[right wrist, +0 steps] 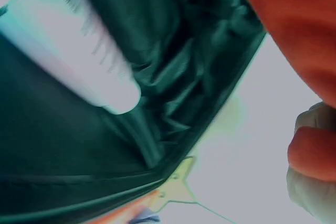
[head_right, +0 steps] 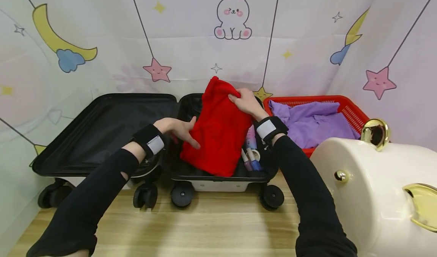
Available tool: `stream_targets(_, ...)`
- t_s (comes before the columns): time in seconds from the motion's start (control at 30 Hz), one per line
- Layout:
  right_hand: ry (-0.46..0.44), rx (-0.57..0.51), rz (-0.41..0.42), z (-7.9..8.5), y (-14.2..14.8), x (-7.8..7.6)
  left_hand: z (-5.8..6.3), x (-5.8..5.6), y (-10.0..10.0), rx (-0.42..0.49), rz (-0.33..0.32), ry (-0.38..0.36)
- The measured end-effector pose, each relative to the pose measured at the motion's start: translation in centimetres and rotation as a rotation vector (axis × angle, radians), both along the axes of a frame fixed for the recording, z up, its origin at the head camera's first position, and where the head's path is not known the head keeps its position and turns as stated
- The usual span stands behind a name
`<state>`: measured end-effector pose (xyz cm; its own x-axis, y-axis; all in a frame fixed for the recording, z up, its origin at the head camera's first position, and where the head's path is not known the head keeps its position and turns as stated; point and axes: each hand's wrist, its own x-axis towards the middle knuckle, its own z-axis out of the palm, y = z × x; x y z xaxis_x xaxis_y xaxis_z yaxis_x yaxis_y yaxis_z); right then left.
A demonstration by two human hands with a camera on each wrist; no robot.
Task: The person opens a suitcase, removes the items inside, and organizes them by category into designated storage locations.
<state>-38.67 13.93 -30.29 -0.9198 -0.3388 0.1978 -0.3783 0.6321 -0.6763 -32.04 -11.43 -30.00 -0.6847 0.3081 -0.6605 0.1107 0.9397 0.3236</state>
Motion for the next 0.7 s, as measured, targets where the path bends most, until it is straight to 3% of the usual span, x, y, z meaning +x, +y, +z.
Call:
stream_targets(0.3, -0.057, -0.226, 0.029, 2.1, -0.1, 3.0, -0.7, -1.1, 0.4, 0.025, 0.117, -0.044)
stream_targets(0.5, -0.110, -0.393, 0.004, 3.5, 0.1, 4.1, -0.4, -2.2, 0.8, 0.114, 0.109, -0.070)
stream_targets(0.63, -0.128, -0.455, 0.026, 4.4, 0.0, 4.5, 0.4, -2.5, 2.2, 0.069, 0.043, -0.035)
stream_targets(0.7, -0.135, -0.472, 0.031, 4.9, -0.1, 4.7, 0.8, -2.5, 3.1, 0.050, 0.036, -0.058)
